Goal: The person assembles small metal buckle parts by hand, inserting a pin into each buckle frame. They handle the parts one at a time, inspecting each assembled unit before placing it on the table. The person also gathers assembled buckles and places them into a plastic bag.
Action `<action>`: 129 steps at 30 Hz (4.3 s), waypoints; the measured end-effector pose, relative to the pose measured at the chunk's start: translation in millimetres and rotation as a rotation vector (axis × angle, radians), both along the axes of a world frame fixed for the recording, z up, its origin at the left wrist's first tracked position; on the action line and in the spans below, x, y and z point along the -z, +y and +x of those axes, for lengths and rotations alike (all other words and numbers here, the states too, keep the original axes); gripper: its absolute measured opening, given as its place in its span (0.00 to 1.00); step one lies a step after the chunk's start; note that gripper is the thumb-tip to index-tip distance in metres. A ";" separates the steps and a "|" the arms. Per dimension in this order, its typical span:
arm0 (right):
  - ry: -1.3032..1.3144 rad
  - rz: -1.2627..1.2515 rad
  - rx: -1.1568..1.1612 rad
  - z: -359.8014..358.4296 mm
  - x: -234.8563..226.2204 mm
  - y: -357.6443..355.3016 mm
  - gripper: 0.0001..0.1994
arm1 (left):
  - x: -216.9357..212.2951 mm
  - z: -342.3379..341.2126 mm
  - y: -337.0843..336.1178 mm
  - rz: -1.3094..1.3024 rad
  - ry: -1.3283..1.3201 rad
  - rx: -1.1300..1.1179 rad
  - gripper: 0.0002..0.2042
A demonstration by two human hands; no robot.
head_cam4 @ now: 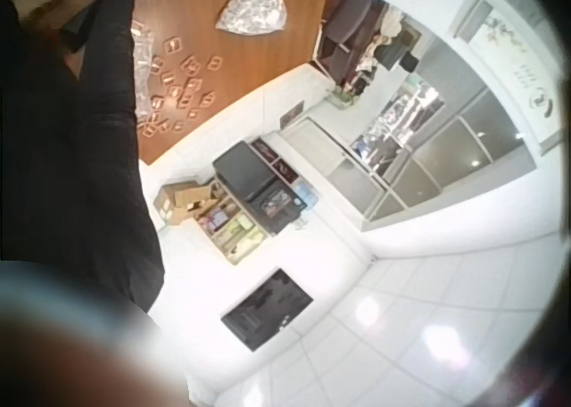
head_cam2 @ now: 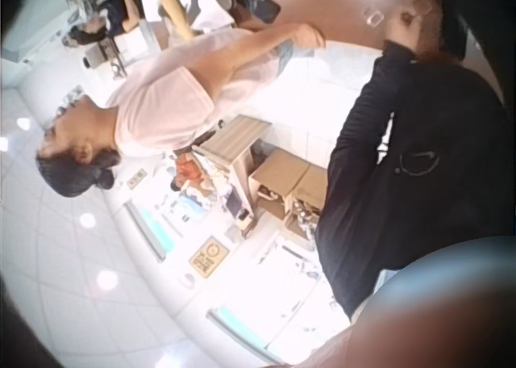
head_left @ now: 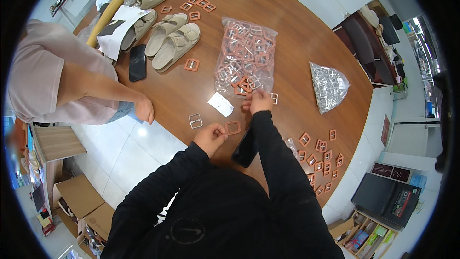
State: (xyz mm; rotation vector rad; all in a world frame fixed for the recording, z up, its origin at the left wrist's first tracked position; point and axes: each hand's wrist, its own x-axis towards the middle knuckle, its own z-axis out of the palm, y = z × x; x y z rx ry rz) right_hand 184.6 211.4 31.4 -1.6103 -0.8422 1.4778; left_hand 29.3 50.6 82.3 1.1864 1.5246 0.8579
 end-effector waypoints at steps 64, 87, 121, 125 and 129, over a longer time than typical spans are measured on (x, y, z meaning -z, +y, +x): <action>0.231 -0.016 0.072 15.8 1.0 8.5 0.18 | 44.6 -86.2 3.2 0.104 0.634 0.081 0.24; -0.223 -0.149 0.047 -5.6 57.9 24.7 0.16 | 47.2 -47.1 135.6 0.500 0.641 -0.126 0.17; -0.618 -0.210 0.682 246.8 -39.9 -311.5 0.22 | 31.6 70.7 -1.8 0.715 0.648 1.246 0.28; -0.688 0.057 0.551 227.6 -37.2 -303.8 0.15 | 25.6 68.8 -3.8 0.666 0.773 1.219 0.28; -0.580 0.087 0.304 230.5 -84.3 -284.8 0.03 | -4.8 86.0 -10.3 0.619 0.676 1.104 0.39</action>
